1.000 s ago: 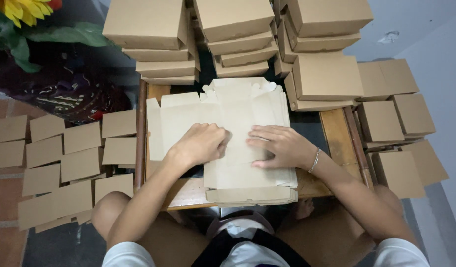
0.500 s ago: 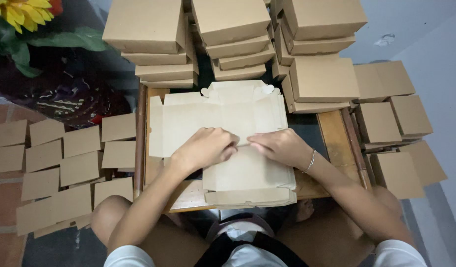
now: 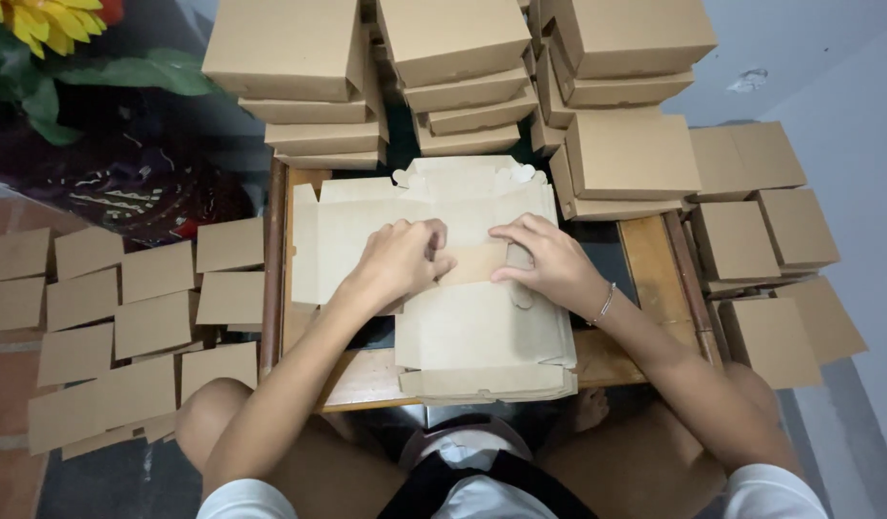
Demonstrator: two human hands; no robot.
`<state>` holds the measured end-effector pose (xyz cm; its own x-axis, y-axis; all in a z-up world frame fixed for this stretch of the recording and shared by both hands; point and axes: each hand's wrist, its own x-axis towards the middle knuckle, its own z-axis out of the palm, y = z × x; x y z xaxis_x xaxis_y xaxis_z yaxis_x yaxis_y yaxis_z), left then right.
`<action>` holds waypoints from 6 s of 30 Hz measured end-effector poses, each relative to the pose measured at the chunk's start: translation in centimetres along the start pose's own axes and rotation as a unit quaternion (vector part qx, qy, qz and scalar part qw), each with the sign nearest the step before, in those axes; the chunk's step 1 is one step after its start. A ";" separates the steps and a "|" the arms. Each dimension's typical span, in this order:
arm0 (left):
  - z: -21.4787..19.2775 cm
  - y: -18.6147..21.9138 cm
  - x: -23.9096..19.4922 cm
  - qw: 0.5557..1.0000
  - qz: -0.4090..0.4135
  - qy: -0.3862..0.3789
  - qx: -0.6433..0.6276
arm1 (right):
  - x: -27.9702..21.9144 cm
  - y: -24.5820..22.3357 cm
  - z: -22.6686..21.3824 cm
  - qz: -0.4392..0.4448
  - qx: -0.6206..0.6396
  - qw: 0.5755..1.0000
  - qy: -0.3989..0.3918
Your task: Folding flat cardboard sheets into small boxes and stacking them on a table
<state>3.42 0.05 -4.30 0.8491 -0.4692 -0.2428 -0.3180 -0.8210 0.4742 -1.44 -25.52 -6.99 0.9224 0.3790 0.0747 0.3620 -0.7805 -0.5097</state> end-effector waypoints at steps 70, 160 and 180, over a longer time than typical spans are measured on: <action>-3.0 0.7 -2.4 0.988 0.122 -0.080 -0.054 | -2.1 -1.7 -0.7 -0.134 -0.040 0.990 -0.028; 10.0 1.1 -0.3 0.951 0.186 0.153 0.195 | -3.3 -0.2 -1.4 -0.201 -0.120 0.971 -0.054; 7.5 2.6 -2.0 0.966 0.177 0.171 0.084 | -1.6 -1.2 -0.6 -0.252 -0.126 0.960 -0.006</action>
<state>-2.30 -3.58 -8.87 0.7557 -0.6182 0.2162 -0.6527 -0.6838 0.3262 -3.27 -25.49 -6.00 0.6211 0.7442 0.2459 0.7837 -0.5922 -0.1875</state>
